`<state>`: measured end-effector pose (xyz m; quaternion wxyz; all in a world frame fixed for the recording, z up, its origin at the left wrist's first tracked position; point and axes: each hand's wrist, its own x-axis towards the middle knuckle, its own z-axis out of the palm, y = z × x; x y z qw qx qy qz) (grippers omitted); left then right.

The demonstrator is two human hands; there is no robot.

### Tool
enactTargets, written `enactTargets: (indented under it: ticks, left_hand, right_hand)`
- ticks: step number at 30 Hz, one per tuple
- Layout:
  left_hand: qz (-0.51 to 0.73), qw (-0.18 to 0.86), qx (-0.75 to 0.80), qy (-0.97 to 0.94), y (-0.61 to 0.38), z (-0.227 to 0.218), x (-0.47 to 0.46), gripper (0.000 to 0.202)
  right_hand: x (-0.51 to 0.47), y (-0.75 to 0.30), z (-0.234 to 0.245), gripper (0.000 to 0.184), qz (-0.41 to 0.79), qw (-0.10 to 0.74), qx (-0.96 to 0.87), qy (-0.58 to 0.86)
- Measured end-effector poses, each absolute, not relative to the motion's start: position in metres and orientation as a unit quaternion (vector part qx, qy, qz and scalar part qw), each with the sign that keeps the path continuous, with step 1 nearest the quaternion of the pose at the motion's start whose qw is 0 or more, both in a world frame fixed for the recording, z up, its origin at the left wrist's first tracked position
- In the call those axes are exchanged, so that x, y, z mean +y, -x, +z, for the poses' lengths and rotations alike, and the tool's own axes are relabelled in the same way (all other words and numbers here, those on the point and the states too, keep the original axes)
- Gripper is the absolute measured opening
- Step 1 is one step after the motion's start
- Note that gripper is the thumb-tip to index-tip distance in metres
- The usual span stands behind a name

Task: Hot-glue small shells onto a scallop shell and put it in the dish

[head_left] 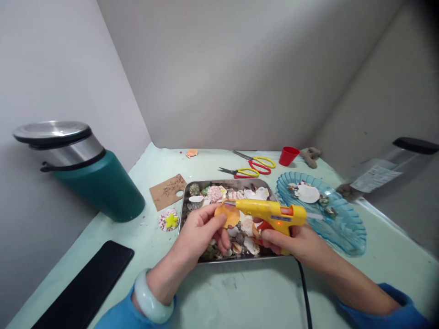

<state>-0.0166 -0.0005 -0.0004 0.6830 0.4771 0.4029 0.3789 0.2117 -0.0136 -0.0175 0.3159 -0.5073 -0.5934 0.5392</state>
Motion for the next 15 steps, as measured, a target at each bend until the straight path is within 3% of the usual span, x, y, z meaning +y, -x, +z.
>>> enactTargets:
  ticks: [15]
  left_hand:
    - [0.430, 0.643, 0.447, -0.450, 0.0154, 0.0031, 0.0003, 0.027]
  right_hand:
    - [-0.0166, -0.2069, -0.0074, 0.031, 0.535, 0.329, -0.585, 0.514]
